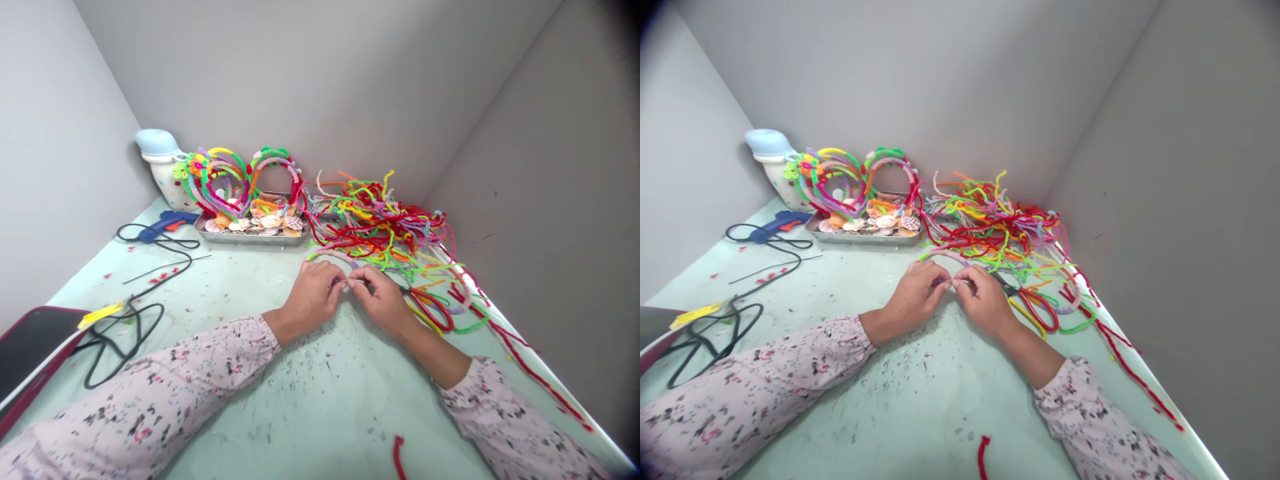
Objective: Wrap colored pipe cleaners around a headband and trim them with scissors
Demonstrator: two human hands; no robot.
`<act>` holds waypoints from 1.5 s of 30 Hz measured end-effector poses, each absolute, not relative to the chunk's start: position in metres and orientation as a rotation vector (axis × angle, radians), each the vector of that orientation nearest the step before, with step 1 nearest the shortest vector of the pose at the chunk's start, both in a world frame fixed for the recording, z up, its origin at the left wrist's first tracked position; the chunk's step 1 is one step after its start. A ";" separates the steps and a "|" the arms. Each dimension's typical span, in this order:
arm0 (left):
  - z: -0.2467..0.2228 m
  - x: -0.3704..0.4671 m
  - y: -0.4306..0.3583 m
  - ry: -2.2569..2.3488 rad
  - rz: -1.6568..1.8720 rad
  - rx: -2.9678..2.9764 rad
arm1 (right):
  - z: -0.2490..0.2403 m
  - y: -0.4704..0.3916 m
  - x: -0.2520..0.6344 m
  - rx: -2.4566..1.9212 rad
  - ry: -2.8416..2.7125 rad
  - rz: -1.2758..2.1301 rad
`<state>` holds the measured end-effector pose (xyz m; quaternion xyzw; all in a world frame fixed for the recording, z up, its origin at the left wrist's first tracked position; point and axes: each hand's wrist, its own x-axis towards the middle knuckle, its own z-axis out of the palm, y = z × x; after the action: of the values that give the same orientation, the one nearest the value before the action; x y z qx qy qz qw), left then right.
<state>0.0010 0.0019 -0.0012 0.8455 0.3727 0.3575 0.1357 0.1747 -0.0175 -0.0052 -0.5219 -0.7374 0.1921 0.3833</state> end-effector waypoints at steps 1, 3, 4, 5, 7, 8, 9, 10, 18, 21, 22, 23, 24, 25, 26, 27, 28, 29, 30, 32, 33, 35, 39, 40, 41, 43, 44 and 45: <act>-0.001 0.001 0.002 1.079 1.038 2.447 | -0.005 -0.018 0.175 -1.331 -1.877 0.488; -0.001 0.001 0.002 1.077 1.040 2.446 | -0.004 -0.018 0.174 -1.328 -1.872 0.487; -0.001 0.001 0.002 1.075 1.042 2.447 | -0.004 -0.018 0.174 -1.326 -1.871 0.488; -0.001 0.001 0.002 1.074 1.043 2.448 | -0.003 -0.018 0.174 -1.327 -1.871 0.489; -0.001 0.001 0.002 1.074 1.040 2.451 | -0.003 -0.019 0.175 -1.330 -1.877 0.487; -0.001 0.001 0.002 1.076 1.037 2.452 | -0.003 -0.019 0.175 -1.330 -1.881 0.484; -0.001 0.001 0.002 1.077 1.033 2.454 | -0.003 -0.019 0.175 -1.328 -1.886 0.481; -0.001 0.001 0.001 1.079 1.028 2.455 | -0.004 -0.018 0.175 -1.326 -1.889 0.478; -0.001 0.001 0.001 1.076 1.028 2.462 | -0.006 -0.017 0.176 -1.318 -1.890 0.487; -0.001 0.001 0.001 1.078 1.020 2.459 | -0.006 -0.017 0.176 -1.310 -1.896 0.494; -0.001 0.001 0.001 1.080 1.018 2.457 | -0.006 -0.018 0.177 -1.308 -1.899 0.494; -0.001 0.001 0.001 1.080 1.016 2.456 | -0.006 -0.018 0.177 -1.307 -1.901 0.492; -0.001 0.001 0.001 1.081 1.015 2.456 | -0.005 -0.018 0.177 -1.308 -1.906 0.489; -0.001 0.001 0.001 1.081 1.016 2.457 | -0.005 -0.018 0.177 -1.308 -1.911 0.486; -0.001 0.001 0.001 1.080 1.017 2.459 | -0.005 -0.018 0.177 -1.307 -1.916 0.483; -0.001 0.000 0.001 1.078 1.019 2.460 | -0.005 -0.018 0.177 -1.304 -1.922 0.481; -0.002 0.000 0.001 1.076 1.020 2.462 | -0.005 -0.018 0.177 -1.301 -1.928 0.482; -0.002 0.000 0.000 1.074 1.022 2.463 | -0.005 -0.018 0.177 -1.298 -1.932 0.485; -0.002 0.000 0.000 1.071 1.023 2.465 | -0.005 -0.018 0.177 -1.295 -1.934 0.488; -0.002 0.000 0.001 1.068 1.023 2.469 | -0.006 -0.018 0.178 -1.294 -1.931 0.497; -0.002 0.000 0.001 1.066 1.023 2.470 | -0.006 -0.017 0.178 -1.295 -1.926 0.502; -0.001 0.000 0.001 1.065 1.025 2.470 | -0.007 -0.017 0.178 -1.294 -1.909 0.518; -0.001 0.000 0.000 1.066 1.026 2.463 | -0.007 -0.016 0.178 -1.286 -1.869 0.574; 0.000 0.000 0.000 1.065 1.030 2.461 | -0.007 -0.016 0.178 -1.282 -1.861 0.587; 0.000 0.001 0.000 1.062 1.035 2.459 | -0.007 -0.016 0.178 -1.277 -1.856 0.596; -0.001 0.001 -0.001 1.056 1.051 2.459 | -0.006 -0.016 0.178 -1.265 -1.848 0.605; -0.001 0.001 -0.001 1.052 1.055 2.460 | -0.006 -0.016 0.178 -1.261 -1.847 0.607; -0.001 0.001 -0.001 1.048 1.059 2.462 | -0.006 -0.016 0.178 -1.258 -1.846 0.608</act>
<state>0.0006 -0.0009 -0.0009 0.8481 0.3610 0.3648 0.1315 0.1781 -0.0160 -0.0060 -0.4978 -0.7301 0.2406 0.4016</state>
